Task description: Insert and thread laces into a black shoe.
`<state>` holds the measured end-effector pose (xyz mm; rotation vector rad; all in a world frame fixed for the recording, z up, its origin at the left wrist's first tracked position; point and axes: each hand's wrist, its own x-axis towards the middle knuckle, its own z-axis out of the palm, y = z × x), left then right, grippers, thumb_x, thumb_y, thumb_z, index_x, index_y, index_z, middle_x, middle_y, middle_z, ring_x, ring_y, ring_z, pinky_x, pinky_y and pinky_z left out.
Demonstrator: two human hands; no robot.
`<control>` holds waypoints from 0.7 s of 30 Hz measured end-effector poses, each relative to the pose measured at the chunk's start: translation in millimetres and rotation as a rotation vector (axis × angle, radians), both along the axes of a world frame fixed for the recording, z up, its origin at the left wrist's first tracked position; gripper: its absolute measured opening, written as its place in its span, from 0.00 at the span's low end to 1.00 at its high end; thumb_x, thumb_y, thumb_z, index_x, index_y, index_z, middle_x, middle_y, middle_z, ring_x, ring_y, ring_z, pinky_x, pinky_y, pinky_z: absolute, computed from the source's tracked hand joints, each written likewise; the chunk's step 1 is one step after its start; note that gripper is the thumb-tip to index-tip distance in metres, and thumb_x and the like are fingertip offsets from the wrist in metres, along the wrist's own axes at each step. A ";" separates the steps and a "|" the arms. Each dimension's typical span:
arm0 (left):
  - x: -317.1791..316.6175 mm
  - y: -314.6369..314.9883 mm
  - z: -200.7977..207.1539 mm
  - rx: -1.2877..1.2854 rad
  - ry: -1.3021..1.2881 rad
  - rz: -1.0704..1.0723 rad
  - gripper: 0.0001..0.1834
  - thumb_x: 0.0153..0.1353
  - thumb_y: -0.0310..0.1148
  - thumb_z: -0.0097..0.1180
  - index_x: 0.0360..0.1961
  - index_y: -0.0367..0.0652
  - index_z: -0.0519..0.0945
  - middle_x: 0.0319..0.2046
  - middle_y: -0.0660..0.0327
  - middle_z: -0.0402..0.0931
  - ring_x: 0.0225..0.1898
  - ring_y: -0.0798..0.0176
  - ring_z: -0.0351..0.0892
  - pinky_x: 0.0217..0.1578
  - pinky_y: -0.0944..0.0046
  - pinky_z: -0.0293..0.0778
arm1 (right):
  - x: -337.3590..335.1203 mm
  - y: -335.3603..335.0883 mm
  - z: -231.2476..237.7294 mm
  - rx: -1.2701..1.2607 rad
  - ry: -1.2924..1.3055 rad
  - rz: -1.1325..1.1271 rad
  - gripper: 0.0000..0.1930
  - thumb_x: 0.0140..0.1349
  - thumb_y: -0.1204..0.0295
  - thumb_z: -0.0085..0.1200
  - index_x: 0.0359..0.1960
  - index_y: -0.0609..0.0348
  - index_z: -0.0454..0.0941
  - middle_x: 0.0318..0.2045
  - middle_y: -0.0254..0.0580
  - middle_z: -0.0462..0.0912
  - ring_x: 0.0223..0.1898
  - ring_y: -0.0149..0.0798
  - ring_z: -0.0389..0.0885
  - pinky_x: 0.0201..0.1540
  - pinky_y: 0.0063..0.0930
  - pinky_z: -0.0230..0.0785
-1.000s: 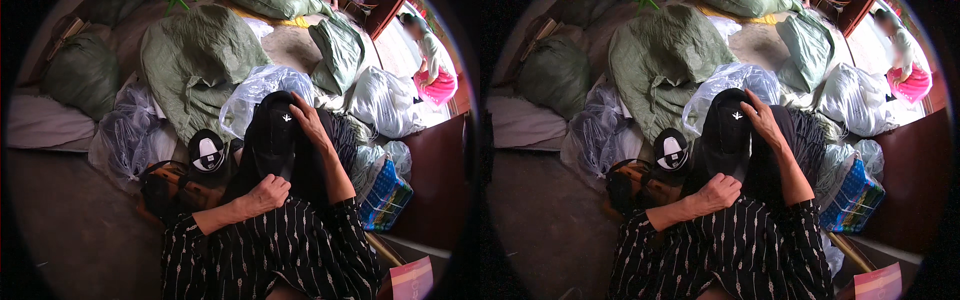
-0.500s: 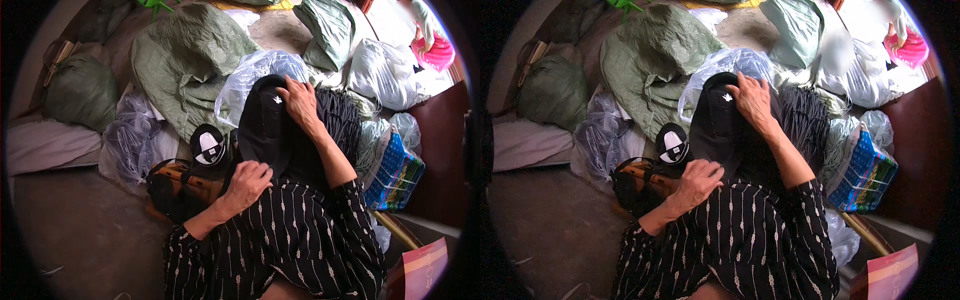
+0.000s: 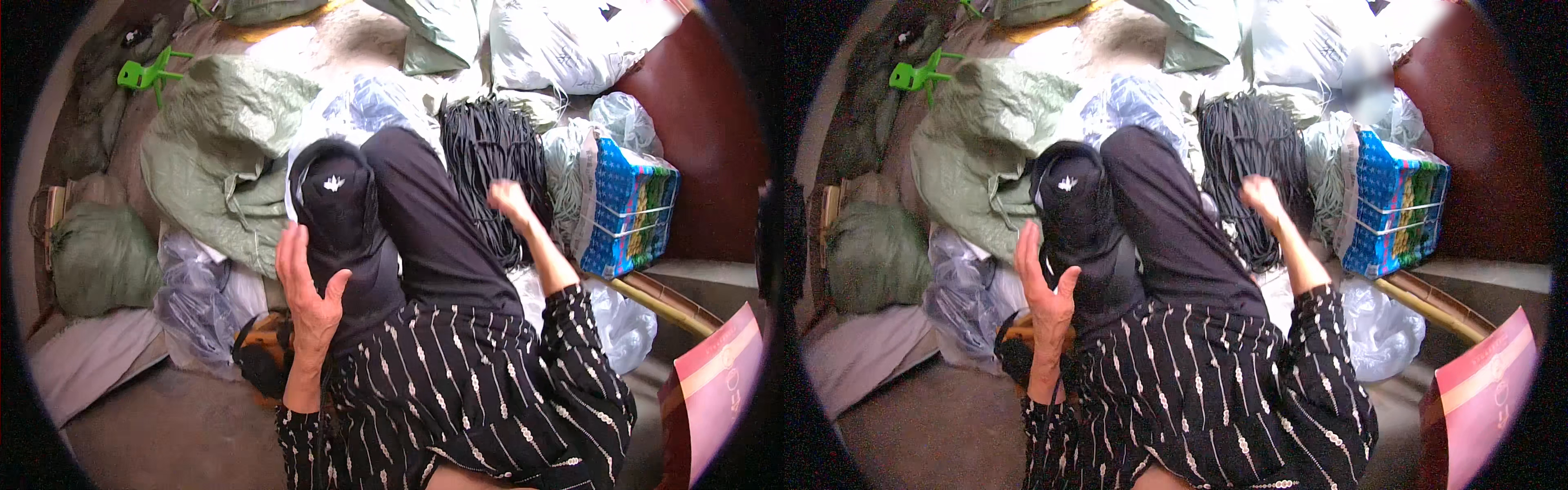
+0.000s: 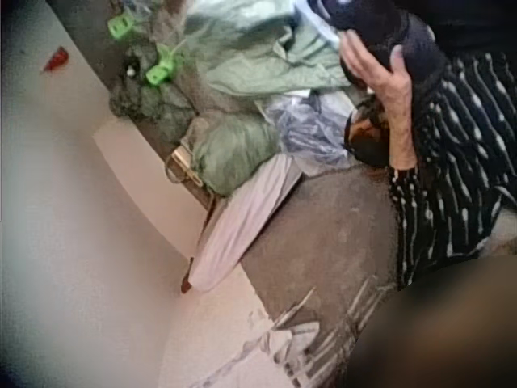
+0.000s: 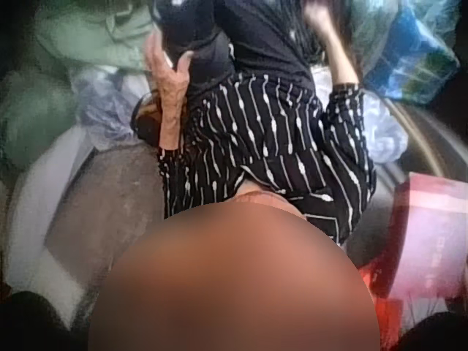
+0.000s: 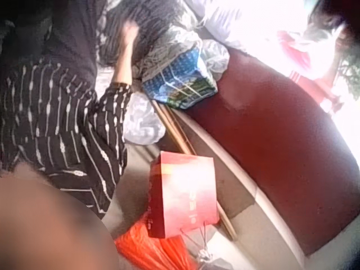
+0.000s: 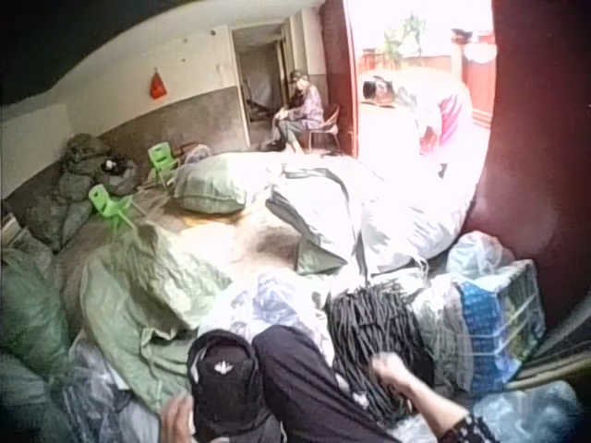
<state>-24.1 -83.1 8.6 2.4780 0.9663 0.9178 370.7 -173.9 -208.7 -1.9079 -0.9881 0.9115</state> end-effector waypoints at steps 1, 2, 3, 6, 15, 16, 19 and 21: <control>7.7 8.1 -8.0 -0.138 0.008 0.030 0.39 0.52 0.32 0.62 0.63 0.36 0.57 0.61 0.46 0.58 0.62 0.46 0.57 0.61 0.56 0.54 | -8.2 -13.4 -31.1 -0.379 -0.366 0.049 0.16 0.53 0.61 0.47 0.24 0.63 0.78 0.20 0.51 0.77 0.24 0.46 0.77 0.30 0.35 0.71; 16.4 16.9 -17.3 -0.271 0.011 0.057 0.49 0.51 0.36 0.64 0.67 0.35 0.46 0.66 0.44 0.48 0.66 0.43 0.49 0.65 0.55 0.47 | -22.1 -37.3 -56.8 -0.403 -0.408 -0.008 0.13 0.52 0.65 0.46 0.22 0.63 0.78 0.23 0.56 0.78 0.30 0.54 0.80 0.35 0.43 0.73; 22.3 25.6 -25.2 -0.372 0.109 0.061 0.62 0.45 0.42 0.68 0.68 0.36 0.34 0.68 0.42 0.38 0.68 0.45 0.44 0.66 0.56 0.42 | -35.6 -57.7 -76.6 -0.509 -0.413 -0.013 0.13 0.50 0.67 0.47 0.28 0.63 0.78 0.29 0.57 0.80 0.37 0.57 0.80 0.42 0.47 0.73; 17.3 47.4 -35.5 -0.650 -0.080 -0.023 0.72 0.36 0.51 0.73 0.68 0.37 0.31 0.68 0.43 0.39 0.68 0.49 0.45 0.66 0.58 0.44 | -68.7 -98.5 -112.3 -0.560 -0.433 0.003 0.15 0.49 0.71 0.50 0.39 0.62 0.76 0.37 0.56 0.79 0.39 0.57 0.79 0.46 0.46 0.71; 12.2 46.5 -44.2 -0.685 -0.118 0.010 0.75 0.30 0.52 0.75 0.68 0.38 0.32 0.68 0.44 0.41 0.68 0.50 0.44 0.66 0.59 0.45 | -57.6 -90.6 -106.7 -0.465 -0.449 -0.086 0.09 0.50 0.65 0.54 0.27 0.55 0.82 0.23 0.45 0.82 0.31 0.47 0.82 0.37 0.39 0.73; 13.7 43.2 -41.6 -0.702 -0.110 0.019 0.75 0.30 0.52 0.75 0.68 0.38 0.32 0.68 0.44 0.41 0.68 0.50 0.44 0.66 0.59 0.45 | -58.1 -85.0 -94.6 -0.395 -0.441 -0.163 0.10 0.51 0.65 0.52 0.27 0.57 0.81 0.21 0.45 0.82 0.29 0.47 0.82 0.36 0.38 0.73; 21.1 29.8 -28.6 -0.514 -0.103 0.074 0.68 0.34 0.46 0.74 0.68 0.38 0.38 0.67 0.43 0.42 0.68 0.45 0.44 0.66 0.53 0.45 | -63.5 -63.6 -27.1 -0.165 -0.314 -0.348 0.13 0.58 0.64 0.47 0.29 0.63 0.76 0.15 0.44 0.78 0.21 0.43 0.79 0.30 0.34 0.71; 25.9 18.4 -13.6 0.012 0.123 0.059 0.58 0.38 0.38 0.72 0.67 0.38 0.48 0.67 0.42 0.42 0.68 0.40 0.43 0.65 0.47 0.44 | -77.3 -48.3 41.2 0.204 -0.287 -0.258 0.11 0.60 0.68 0.50 0.32 0.65 0.76 0.17 0.44 0.77 0.19 0.33 0.75 0.26 0.28 0.67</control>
